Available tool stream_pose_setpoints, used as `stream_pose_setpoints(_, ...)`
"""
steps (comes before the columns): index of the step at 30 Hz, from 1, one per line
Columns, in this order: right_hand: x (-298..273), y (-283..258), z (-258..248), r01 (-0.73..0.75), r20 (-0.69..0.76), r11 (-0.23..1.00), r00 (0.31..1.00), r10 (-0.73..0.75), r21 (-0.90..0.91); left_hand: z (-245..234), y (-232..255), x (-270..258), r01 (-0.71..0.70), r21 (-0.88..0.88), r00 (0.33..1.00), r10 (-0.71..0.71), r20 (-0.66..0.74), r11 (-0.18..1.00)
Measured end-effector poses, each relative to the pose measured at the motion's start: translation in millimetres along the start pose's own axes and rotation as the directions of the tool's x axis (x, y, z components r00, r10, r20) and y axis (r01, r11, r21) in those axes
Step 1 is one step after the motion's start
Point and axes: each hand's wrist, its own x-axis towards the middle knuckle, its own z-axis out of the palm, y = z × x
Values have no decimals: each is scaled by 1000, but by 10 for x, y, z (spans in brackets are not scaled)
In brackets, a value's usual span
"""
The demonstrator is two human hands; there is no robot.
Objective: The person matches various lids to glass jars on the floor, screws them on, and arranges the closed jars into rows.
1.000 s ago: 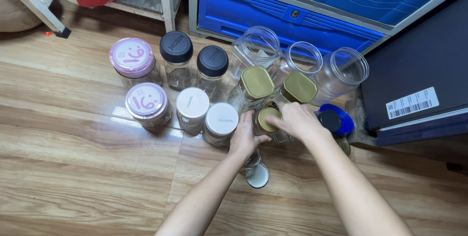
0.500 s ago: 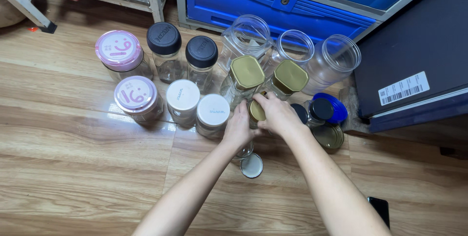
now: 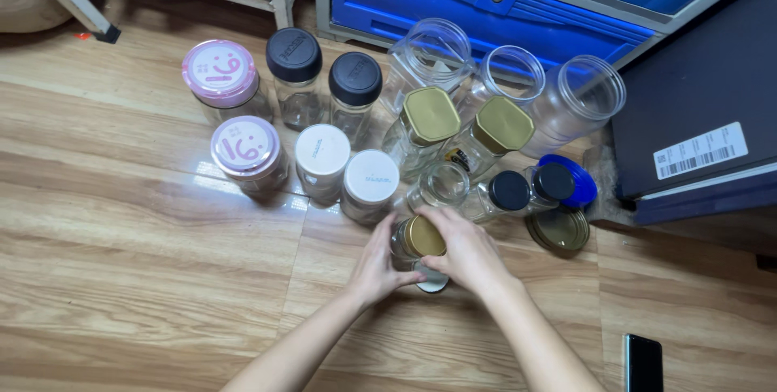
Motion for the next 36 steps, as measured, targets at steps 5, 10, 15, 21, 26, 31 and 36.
stream_pose_setpoints(5,144,-64,157,162,-12,976,986,-166,-146,94,-83,102,88,-23,996,-87,26,996)
stream_pose_setpoints(10,242,-116,125,-131,60,971,987,146,-202,62,-75,120,146,-44,988,-144,58,988)
stream_pose_setpoints(15,217,-93,-6,-324,54,900,934,354,-292,7,-87,181,141,20,989,-141,47,990)
stream_pose_setpoints(21,210,-62,37,162,19,980,987,-161,-114,19,-154,212,129,23,991,-130,29,991)
stream_pose_setpoints(26,267,-112,20,-127,124,920,975,185,-371,5,-181,199,122,26,992,-123,33,992)
stream_pose_setpoints(31,273,-200,105,149,31,932,989,-147,-331,31,-188,231,89,87,996,-91,16,992)
stream_pose_setpoints(36,361,-119,247,-13,86,957,996,39,-291,40,-258,215,70,73,997,-72,15,995)
